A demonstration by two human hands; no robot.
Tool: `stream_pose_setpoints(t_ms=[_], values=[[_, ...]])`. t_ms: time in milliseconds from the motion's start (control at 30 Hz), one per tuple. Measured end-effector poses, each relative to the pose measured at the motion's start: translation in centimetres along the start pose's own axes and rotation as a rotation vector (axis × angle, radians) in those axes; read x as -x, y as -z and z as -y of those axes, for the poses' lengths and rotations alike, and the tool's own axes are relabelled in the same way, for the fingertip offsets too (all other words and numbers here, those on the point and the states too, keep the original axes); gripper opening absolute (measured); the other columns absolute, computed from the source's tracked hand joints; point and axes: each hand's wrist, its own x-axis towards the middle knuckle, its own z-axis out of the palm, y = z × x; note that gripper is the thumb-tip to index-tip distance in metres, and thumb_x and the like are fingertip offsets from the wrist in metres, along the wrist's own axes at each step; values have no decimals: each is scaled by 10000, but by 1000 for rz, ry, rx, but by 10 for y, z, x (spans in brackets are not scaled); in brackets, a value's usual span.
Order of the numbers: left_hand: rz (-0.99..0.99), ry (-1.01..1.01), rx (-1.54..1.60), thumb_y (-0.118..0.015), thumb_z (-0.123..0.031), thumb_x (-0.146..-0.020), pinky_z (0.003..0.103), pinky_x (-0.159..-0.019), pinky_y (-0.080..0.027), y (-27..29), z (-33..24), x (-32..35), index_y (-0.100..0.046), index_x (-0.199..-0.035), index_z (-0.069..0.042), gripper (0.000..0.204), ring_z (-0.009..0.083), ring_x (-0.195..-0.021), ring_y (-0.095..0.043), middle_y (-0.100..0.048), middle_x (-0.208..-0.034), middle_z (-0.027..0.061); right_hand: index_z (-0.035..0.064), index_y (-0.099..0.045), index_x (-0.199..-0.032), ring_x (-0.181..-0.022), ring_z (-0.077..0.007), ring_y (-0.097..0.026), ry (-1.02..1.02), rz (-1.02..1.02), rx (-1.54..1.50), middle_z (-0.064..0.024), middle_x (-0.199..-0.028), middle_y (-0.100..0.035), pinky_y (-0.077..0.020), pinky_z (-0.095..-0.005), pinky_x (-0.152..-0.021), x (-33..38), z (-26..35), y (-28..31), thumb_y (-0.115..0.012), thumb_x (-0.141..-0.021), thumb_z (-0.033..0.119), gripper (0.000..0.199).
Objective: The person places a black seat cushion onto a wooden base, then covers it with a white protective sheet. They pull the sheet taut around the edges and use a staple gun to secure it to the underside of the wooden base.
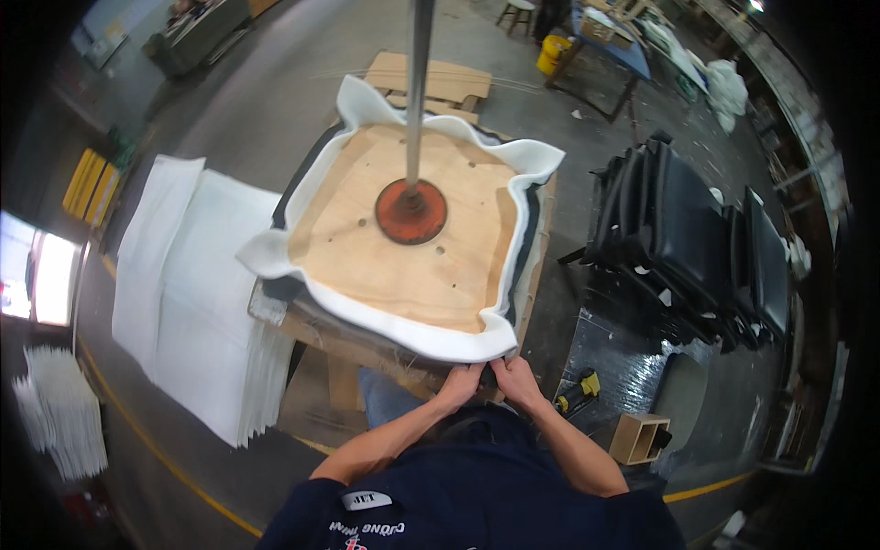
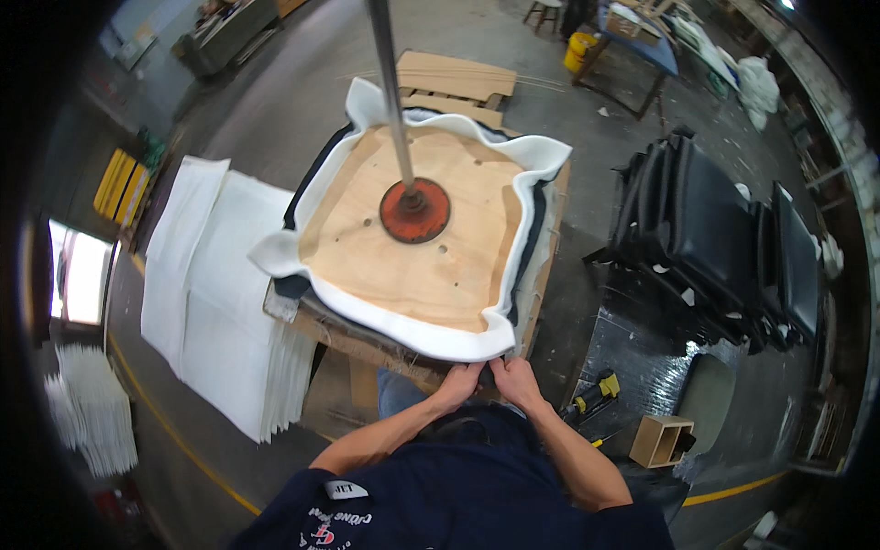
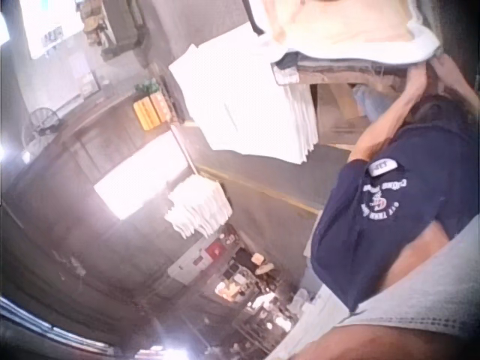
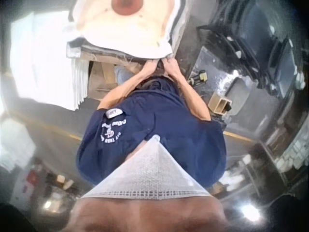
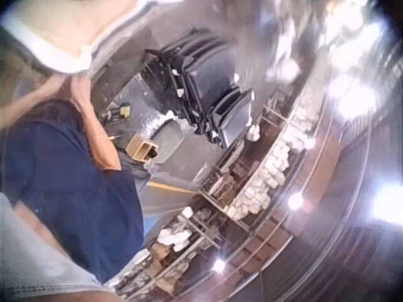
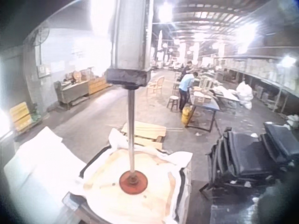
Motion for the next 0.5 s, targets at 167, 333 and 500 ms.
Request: stream_pose_setpoints(t_ms=[167,333,500], values=[[-88,-140,187,-617,-448,-1010,293,-589,-467,3,-2,15,-634,-1211,0,492,125,-741,-581,-654,-947,50,-105,-701,-878,-561,-210,-686,-209,124,-70,-133,-650,-683,-550,-341,-504,-23,31,28,-588,-957,243,374],[-19,22,166,-620,-405,-1014,310,-608,-497,14,6,2,-648,-1179,8,446,151,-792,-598,-661,-996,71,-114,-693,-899,-623,-253,-746,-378,291,157,-147,-707,-720,-613,-344,-514,-46,73,38,-567,-907,139,283],[-90,-35,-29,-597,-417,-1022,335,-785,-500,16,-1,9,-639,-1226,65,525,165,-928,-603,-671,-1111,116,-43,-715,-863,-597,-207,-739,-110,401,211,-139,-691,-724,-603,-338,-537,-50,62,35,-527,-928,122,258]])
